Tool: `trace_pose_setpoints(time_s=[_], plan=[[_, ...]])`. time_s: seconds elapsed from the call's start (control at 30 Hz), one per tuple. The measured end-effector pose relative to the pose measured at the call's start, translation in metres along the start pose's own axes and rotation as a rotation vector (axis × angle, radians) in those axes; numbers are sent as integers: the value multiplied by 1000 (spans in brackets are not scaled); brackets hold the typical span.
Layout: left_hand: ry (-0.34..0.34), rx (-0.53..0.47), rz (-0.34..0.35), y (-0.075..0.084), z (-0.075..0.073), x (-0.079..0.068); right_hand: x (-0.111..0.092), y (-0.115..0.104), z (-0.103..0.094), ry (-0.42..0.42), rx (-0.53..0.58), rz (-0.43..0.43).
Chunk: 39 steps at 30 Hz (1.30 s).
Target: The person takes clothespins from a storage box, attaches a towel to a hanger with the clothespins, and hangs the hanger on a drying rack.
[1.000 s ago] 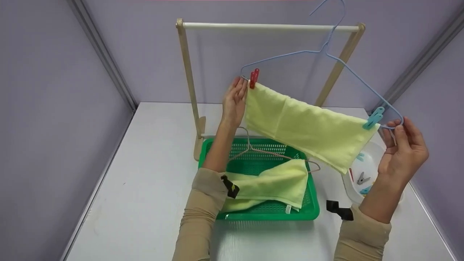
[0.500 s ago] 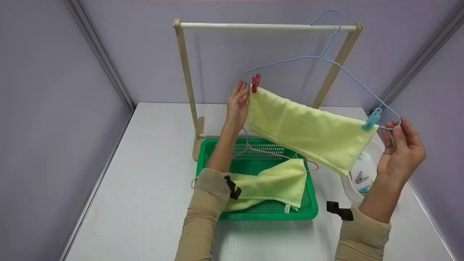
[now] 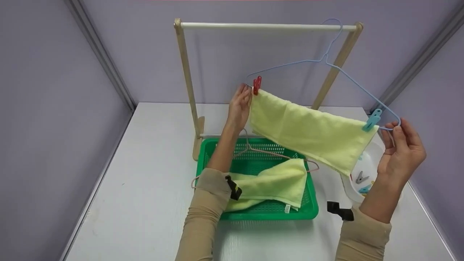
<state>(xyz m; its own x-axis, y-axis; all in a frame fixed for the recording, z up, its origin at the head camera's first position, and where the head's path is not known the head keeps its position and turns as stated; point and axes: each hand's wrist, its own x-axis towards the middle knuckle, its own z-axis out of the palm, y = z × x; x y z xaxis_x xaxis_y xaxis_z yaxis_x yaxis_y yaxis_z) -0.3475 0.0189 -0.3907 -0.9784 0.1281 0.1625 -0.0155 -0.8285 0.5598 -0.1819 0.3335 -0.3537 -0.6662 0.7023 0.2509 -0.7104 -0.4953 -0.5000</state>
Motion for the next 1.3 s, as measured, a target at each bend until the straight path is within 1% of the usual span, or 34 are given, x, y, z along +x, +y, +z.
trace_pose_setpoints(time_s=[0.2,0.33,0.43,0.6,0.8,1.07,1.2,1.3], plan=[[22,-26,-22,-9,-5,0,-1,1,-9,7,-9,14],[51,-61,-43,-13,-10,0,-3,2,-14,14,-19,26],[77,-95,-39,-15,-13,0,-4,5,-18,-10,-34,36],[97,-99,-23,-15,-14,1,-5,7,-20,-57,-72,56],[119,-123,-21,-16,-11,1,-4,7,-22,-44,-95,65],[129,-109,-14,-17,-9,1,-5,9,-24,-51,-94,49],[139,-95,-14,-17,-9,2,-4,10,-23,-34,-87,53],[135,-77,-16,-16,-9,3,-3,11,-23,-22,-102,54]])
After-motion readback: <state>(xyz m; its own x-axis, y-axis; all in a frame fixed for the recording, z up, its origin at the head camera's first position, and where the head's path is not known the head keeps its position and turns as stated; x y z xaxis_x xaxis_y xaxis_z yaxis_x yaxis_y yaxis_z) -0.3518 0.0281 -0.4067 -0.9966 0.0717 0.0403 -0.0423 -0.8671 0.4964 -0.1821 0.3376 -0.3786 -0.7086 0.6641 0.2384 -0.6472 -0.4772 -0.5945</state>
